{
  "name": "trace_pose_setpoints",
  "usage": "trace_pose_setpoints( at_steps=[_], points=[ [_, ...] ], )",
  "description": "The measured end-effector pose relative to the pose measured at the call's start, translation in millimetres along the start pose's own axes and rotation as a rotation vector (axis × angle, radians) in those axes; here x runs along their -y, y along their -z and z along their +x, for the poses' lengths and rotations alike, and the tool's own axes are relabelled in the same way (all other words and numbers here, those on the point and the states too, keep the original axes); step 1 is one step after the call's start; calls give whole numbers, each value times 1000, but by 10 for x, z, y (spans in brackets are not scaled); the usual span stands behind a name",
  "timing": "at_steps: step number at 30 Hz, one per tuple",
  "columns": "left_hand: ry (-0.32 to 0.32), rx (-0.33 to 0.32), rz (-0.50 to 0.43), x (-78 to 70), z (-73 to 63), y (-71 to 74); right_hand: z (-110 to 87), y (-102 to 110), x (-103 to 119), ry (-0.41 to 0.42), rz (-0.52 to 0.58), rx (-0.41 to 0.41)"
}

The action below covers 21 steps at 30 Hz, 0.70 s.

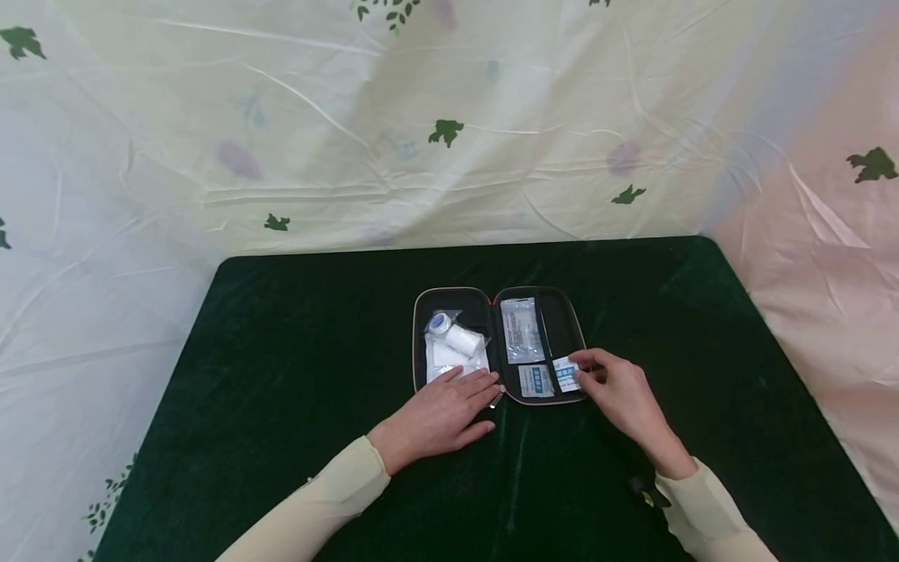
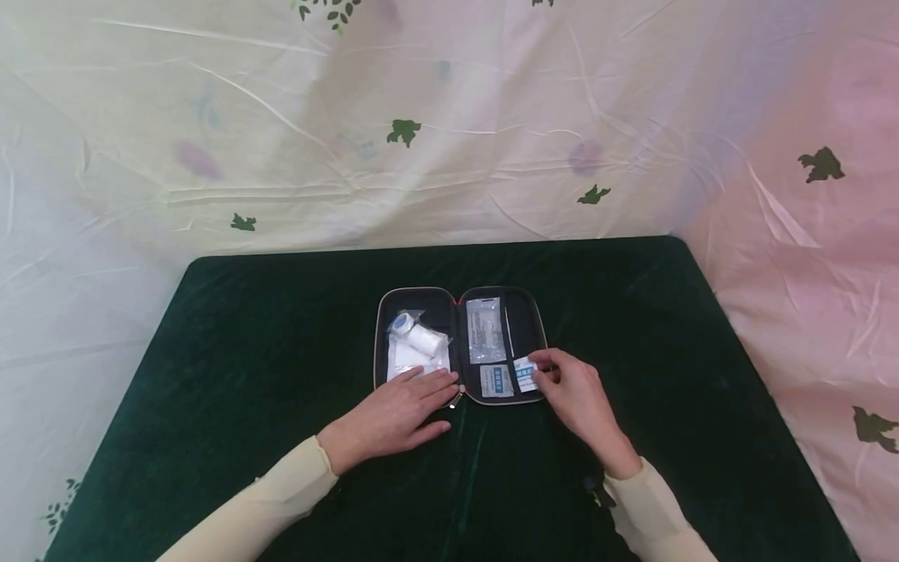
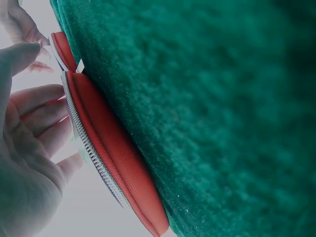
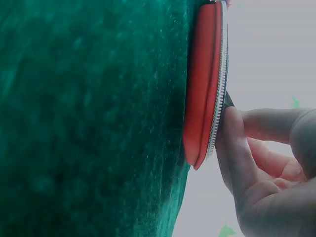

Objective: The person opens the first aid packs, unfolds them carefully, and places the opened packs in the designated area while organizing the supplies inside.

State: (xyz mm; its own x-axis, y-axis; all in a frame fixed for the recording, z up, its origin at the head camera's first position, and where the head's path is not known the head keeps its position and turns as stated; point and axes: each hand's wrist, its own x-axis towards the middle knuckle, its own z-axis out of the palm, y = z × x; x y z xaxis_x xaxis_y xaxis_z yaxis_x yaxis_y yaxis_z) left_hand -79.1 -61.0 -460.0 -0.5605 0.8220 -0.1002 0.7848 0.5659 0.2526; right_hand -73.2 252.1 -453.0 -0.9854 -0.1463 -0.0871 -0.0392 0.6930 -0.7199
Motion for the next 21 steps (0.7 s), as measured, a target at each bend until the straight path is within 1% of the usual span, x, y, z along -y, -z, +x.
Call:
trace_pose_setpoints(
  at_steps=[6, 12, 21],
  points=[
    [1, 4, -3, 3, 0, 1, 11, -32, 6, -8, 18, 10],
    [-2, 5, 1, 7, 4, -4, 26, -63, 26, -7, 6, 9],
    [1, 7, 1, 4, 4, 2, 38, -89, 32, 21, -15, 14]
  ],
)
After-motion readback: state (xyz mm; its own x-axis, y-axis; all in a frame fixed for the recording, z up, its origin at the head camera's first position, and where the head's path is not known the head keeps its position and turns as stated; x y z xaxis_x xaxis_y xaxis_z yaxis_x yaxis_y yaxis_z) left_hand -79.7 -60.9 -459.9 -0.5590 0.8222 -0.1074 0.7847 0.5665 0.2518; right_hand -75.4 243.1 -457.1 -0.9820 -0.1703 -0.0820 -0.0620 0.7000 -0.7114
